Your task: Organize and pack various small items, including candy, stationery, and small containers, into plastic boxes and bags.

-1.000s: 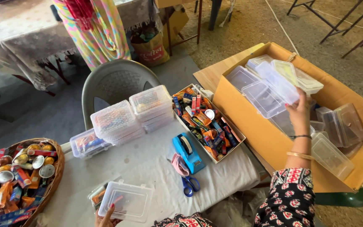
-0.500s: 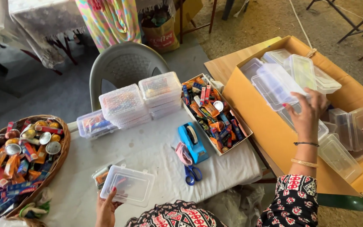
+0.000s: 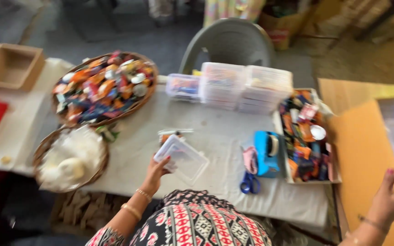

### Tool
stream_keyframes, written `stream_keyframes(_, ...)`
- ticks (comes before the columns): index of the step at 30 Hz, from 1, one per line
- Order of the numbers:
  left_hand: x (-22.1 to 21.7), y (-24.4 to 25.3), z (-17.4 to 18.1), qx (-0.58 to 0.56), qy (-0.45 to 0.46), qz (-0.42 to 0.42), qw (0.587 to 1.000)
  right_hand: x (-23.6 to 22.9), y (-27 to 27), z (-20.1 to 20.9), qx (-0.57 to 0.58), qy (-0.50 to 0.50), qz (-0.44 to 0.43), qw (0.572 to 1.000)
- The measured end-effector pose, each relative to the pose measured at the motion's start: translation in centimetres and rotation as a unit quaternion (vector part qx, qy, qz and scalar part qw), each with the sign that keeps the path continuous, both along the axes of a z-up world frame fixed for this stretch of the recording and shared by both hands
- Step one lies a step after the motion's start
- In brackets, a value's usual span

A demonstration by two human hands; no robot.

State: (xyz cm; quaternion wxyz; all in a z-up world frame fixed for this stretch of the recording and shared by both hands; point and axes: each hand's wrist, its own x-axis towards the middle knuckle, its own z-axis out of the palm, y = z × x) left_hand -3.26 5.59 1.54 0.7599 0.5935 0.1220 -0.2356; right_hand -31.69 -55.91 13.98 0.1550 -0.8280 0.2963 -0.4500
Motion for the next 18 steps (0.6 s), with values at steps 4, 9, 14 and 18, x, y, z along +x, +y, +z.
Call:
stream_keyframes(4,-0.6,2.4,-0.8,-0.023,0.010,0.017,1.000,2.3,4.3,-11.4,-0.007,0.018,0.046,0.999)
stream_keyframes(9,-1.2,4.7,-2.4,-0.053,0.010,0.037,0.998,9.2,21.2,-21.3,0.310,-0.016,0.223,0.924)
stream_keyframes(14,-1.6,6.4,-3.4,-0.058,0.016,0.004,0.998,15.5,35.9,-21.1,0.564,0.099,0.337,0.747)
stream_keyframes(18,-1.8,7.3,-4.2,-0.069,0.014,-0.062,0.996,19.2,41.8,-17.3,0.598,0.182,0.445,0.641)
